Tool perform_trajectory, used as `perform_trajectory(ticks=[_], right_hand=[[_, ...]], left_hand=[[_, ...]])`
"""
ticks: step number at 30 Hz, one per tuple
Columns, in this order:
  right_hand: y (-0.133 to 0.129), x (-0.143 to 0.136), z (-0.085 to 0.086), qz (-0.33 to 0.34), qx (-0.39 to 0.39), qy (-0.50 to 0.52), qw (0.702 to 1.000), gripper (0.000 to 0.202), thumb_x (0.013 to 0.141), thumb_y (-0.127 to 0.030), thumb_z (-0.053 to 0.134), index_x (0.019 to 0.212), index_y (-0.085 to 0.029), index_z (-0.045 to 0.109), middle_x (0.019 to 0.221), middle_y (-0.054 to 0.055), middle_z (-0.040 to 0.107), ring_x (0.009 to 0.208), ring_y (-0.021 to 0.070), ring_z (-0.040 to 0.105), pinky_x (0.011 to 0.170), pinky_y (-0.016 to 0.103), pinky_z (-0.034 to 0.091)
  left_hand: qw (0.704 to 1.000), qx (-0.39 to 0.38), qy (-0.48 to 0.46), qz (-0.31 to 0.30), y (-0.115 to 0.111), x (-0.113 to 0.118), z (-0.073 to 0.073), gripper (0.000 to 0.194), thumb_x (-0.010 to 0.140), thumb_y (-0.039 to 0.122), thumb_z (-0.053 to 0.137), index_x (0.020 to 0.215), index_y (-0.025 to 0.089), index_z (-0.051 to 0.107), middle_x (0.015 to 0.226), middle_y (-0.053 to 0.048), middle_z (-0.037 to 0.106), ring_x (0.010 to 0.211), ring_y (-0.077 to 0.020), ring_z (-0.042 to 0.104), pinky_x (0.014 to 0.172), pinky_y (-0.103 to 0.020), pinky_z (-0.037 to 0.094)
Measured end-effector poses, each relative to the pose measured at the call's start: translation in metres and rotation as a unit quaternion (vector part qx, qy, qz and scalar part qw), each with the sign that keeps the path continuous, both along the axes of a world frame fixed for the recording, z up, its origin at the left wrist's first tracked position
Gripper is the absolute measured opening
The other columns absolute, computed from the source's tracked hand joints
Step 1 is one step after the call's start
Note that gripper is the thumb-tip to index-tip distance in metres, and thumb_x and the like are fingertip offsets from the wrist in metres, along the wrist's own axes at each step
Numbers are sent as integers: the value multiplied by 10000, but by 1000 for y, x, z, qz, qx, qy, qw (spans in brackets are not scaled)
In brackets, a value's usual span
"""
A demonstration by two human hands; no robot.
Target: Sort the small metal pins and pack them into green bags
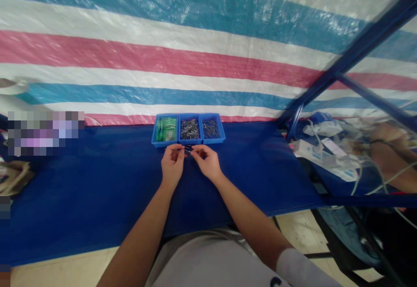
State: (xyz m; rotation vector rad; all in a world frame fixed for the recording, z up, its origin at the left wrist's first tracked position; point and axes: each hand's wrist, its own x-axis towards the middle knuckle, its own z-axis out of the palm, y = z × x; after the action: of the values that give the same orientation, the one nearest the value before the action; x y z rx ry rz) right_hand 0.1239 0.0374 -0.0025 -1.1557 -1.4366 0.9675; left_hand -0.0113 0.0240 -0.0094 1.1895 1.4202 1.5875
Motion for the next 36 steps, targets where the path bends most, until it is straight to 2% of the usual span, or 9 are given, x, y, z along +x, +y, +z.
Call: perform_trajectory(ticks=[2,8,16,21,27,31,36], right_hand=[[-1,0,2,3,-1,-2,1000,198,785,-319,670,951,-223,718,831,25,724,643,154,611,626,287,502],[-1,0,2,1,1,-3,1000,198,783,-313,672,951,-218,716,831,25,722,646,152,608,631,286,503],[4,0,0,-14,-38,94,995,231,775,-395,672,902,-202,696,805,44,707,654,165,632,616,296,524],[4,-1,1,-11,-60,124,990,290,742,-450,698,879,-195,687,759,31,695,596,141,599,566,273,518],[3,-1,-1,15,-59,106,992,201,764,-371,687,867,-200,709,764,29,705,641,151,627,612,278,525],[2,-1,-2,32,-52,73,995,168,776,-338,670,863,-204,720,816,39,727,674,161,649,643,286,532],[-1,-3,-3,50,-51,82,994,168,769,-323,678,875,-201,724,855,49,738,729,173,670,694,299,544]], left_hand=[[1000,2,-8,-6,-1,0,1,223,795,329,654,955,192,583,936,-43,669,660,-122,644,616,-251,516],[1000,16,6,-5,-1,0,4,214,787,311,661,944,186,589,834,-14,640,630,-107,614,618,-242,509],[998,25,16,-51,-2,1,2,197,784,314,658,921,186,598,789,-6,632,583,-92,581,552,-215,487],[998,35,21,-37,-2,2,3,165,781,303,665,866,177,600,732,11,606,537,-79,566,508,-196,472],[997,46,-2,-55,-2,2,8,168,825,338,625,863,178,595,667,27,583,475,-66,521,462,-185,428],[996,46,-11,-71,-3,1,7,196,866,377,587,893,184,578,550,58,502,448,-71,482,458,-186,400],[997,21,-10,-80,-4,1,5,253,895,435,536,949,189,559,451,87,428,368,-63,379,385,-169,292]])
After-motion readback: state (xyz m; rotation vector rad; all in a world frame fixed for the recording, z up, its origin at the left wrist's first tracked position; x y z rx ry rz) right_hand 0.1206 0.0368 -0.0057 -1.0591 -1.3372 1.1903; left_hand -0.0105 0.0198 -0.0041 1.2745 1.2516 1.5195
